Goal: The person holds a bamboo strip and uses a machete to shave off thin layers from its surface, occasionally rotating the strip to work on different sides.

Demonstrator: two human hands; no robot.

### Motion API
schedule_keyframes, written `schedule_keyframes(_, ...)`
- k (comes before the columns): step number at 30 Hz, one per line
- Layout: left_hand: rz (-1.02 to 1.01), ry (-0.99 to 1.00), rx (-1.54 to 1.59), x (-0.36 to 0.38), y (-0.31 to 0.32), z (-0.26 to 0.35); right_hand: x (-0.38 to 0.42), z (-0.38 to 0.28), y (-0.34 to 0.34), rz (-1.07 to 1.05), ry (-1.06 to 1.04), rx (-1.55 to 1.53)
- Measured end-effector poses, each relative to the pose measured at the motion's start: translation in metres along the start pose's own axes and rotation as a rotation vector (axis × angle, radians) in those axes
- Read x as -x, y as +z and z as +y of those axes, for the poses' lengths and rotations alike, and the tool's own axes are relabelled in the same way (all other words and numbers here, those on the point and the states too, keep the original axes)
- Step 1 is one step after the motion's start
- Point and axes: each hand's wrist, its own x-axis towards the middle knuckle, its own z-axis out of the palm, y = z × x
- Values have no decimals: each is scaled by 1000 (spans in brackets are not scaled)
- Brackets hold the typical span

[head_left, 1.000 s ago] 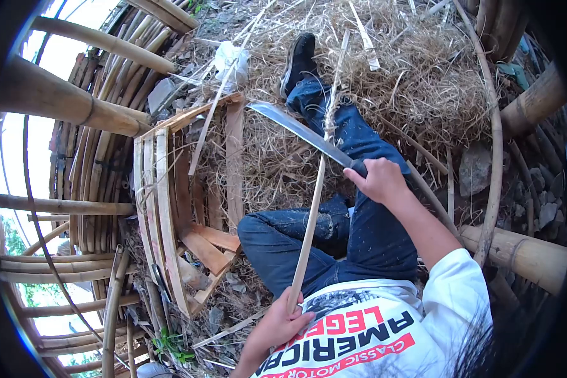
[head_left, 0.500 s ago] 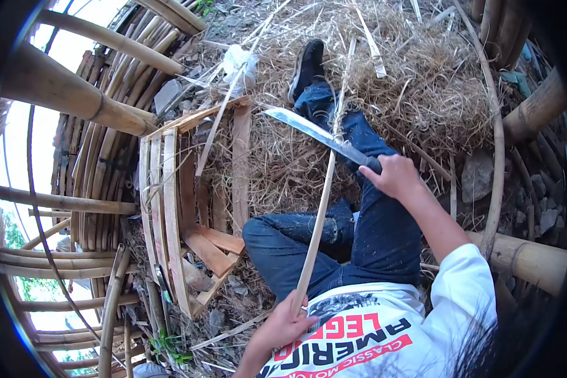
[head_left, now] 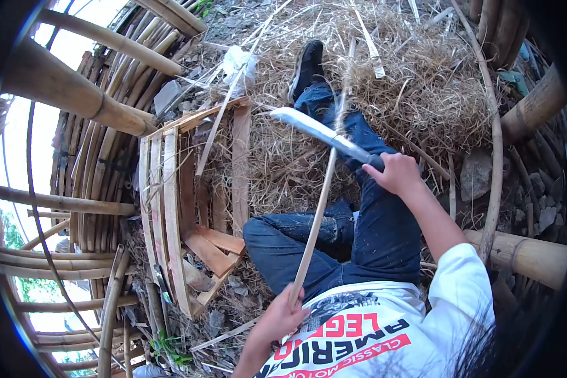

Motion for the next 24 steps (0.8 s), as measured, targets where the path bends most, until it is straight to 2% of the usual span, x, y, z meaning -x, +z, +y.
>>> schedule_keyframes(2, -12, -93, 127, -12, 6, 0, 4, -4, 4, 0, -7, -6)
schedule_keyframes(3, -11, 6, 78, -13, 6, 3, 5, -6, 1, -2, 0, -7)
schedule_keyframes(6, -41, 71, 71, -16, -4, -6, 27, -17, -9, -42, -92, -72)
schedule_keyframes(8, -29, 8, 56, -13, -5, 2, 41, -22, -13, -88, -208, -55)
schedule_keyframes(10, -4, -10, 66, -10, -8, 6, 41, -20, -18, -23, -273, -56)
schedule_keyframes(12, -7, 23, 50, -6, -9, 6, 25, -4, -9, 71, -255, -13)
schedule_keyframes(14, -23, -24, 86, -6, -10, 4, 6, 11, 2, 53, -57, 20)
schedule_keyframes(16, -15, 11, 50, -11, -7, 4, -6, 19, 15, 91, 95, 43)
schedule_keyframes(18, -35, 78, -7, -16, -7, 6, 1, 18, 18, 55, 45, -41)
schedule_keyframes(22, -41, 33, 33, -19, -11, 4, 38, 1, 7, 26, -38, -113)
schedule_keyframes(24, -36, -2, 34, -21, -12, 4, 58, -6, 3, 20, -151, -192)
